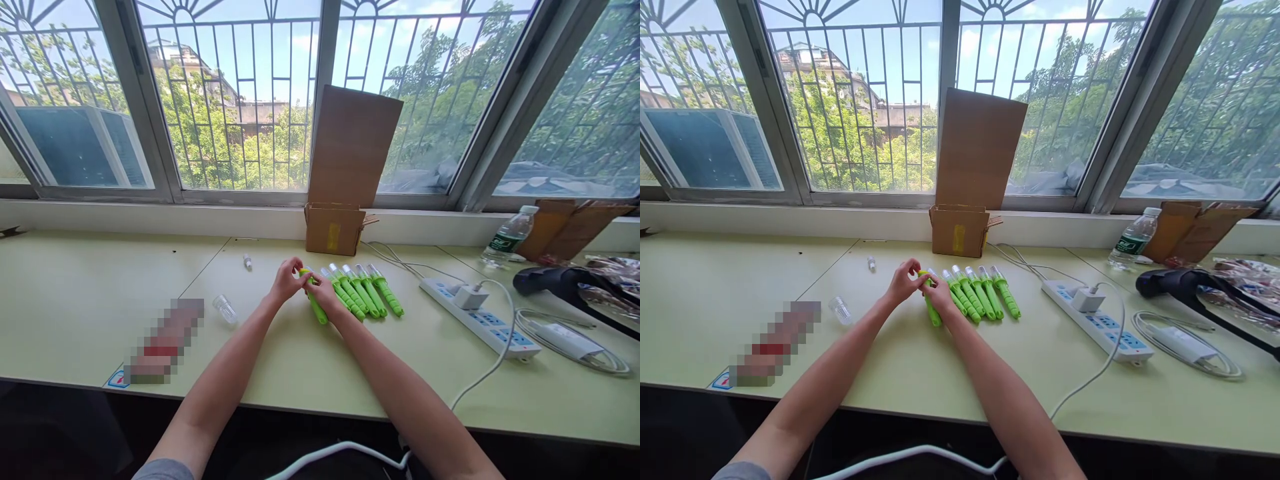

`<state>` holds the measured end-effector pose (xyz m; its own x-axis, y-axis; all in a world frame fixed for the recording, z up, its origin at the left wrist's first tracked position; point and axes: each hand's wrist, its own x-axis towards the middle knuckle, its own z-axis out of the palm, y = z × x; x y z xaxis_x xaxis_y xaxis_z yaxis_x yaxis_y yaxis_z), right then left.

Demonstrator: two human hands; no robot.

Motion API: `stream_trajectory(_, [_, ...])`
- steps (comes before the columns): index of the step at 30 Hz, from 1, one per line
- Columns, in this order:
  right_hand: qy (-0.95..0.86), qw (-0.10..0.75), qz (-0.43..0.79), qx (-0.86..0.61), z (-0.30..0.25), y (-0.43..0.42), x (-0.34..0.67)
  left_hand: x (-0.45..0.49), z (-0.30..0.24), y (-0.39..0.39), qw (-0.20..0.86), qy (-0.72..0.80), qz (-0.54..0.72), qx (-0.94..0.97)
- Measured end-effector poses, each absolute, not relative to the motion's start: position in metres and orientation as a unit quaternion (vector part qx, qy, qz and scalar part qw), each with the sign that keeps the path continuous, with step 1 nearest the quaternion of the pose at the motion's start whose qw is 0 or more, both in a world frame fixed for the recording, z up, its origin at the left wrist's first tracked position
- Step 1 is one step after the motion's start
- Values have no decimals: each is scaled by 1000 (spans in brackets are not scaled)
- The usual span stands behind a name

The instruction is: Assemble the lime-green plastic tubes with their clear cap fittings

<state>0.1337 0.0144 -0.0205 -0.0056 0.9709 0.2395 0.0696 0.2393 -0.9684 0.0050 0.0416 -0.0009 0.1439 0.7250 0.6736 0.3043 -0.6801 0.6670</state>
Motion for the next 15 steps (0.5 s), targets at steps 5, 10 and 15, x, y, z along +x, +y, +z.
stream_trajectory(5, [-558, 551, 435, -442, -20, 14, 135, 4, -2, 41, 170, 355, 544, 741])
stream_trajectory(10, [-542, 559, 462, -425, -21, 13, 136, 4, -4, 41, 199, 367, 543, 728])
stream_trajectory(15, [-554, 542, 462, -432, -22, 15, 137, 2, -8, 44, 312, 368, 536, 693])
